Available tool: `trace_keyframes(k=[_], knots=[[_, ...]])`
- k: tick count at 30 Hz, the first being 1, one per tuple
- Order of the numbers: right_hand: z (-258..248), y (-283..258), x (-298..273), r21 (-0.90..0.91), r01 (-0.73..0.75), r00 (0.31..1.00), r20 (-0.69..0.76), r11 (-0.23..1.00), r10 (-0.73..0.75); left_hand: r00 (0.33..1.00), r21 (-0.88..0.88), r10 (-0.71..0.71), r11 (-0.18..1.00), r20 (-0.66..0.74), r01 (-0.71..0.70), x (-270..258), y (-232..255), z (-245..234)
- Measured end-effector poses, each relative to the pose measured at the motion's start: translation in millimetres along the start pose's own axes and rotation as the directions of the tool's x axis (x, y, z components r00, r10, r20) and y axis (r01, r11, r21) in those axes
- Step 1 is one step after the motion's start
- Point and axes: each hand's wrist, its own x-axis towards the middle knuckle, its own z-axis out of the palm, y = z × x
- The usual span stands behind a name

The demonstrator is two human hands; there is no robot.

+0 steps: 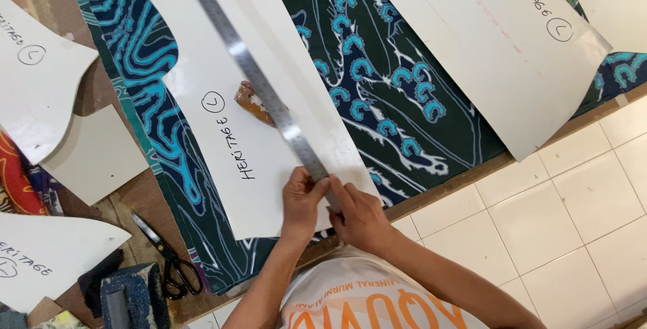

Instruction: The person places paper pattern pieces on a patterned fabric, aligns them, and uses a ruler and chalk to trace and mark the fabric along the pattern edges. The person adjusts the pattern and ruler repeatedly to ensure accurate marking.

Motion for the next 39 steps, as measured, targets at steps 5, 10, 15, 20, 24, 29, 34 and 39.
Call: trace_keyframes(k=[5, 10, 15, 20, 24, 29, 34, 39], knots=[[-11.0, 46.7, -54.0, -0.063, -0.095, 0.995, -0.007, 0.993, 0.095, 0.980, 0.614, -0.173, 0.785, 0.094, 0.080, 4.0, -21.7, 27.7], [-4.9, 63.3, -96.6, -0.062, -0.276, 0.961, 0.017, 0.959, 0.277, 0.894, 0.823, 0.370, 0.403, 0.252, -0.399, 54.3, 4.0, 8.0], [1.7, 68.8, -114.4, -0.092, -0.282, 0.956, 0.052, 0.955, 0.287, 0.805, 0.848, 0.418, 0.132, 0.422, -0.513, 180.2, 61.4, -29.8], [4.6, 73.7, -109.3, -0.134, -0.341, 0.920, 0.155, 0.930, 0.360, 0.788, 0.848, 0.337, -0.063, 0.515, -0.527, 295.4, 81.0, -41.2], [9.1, 70.9, -107.0, -0.155, -0.376, 0.912, 0.115, 0.914, 0.395, 0.857, 0.879, 0.198, -0.103, 0.476, -0.465, 357.4, 73.3, -48.1], [18.8, 65.3, -106.0, -0.170, -0.434, 0.886, 0.099, 0.885, 0.453, 0.896, 0.909, 0.152, -0.081, 0.417, -0.409, 393.5, 60.2, -55.1], [24.2, 68.0, -110.4, -0.224, -0.500, 0.852, 0.048, 0.837, 0.522, 0.852, 0.881, 0.225, -0.115, 0.474, -0.460, 395.3, 54.0, -66.0], [16.9, 62.7, -107.5, -0.218, -0.558, 0.819, 0.009, 0.801, 0.573, 0.817, 0.864, 0.282, -0.136, 0.504, -0.486, 390.5, 48.3, -65.2]])
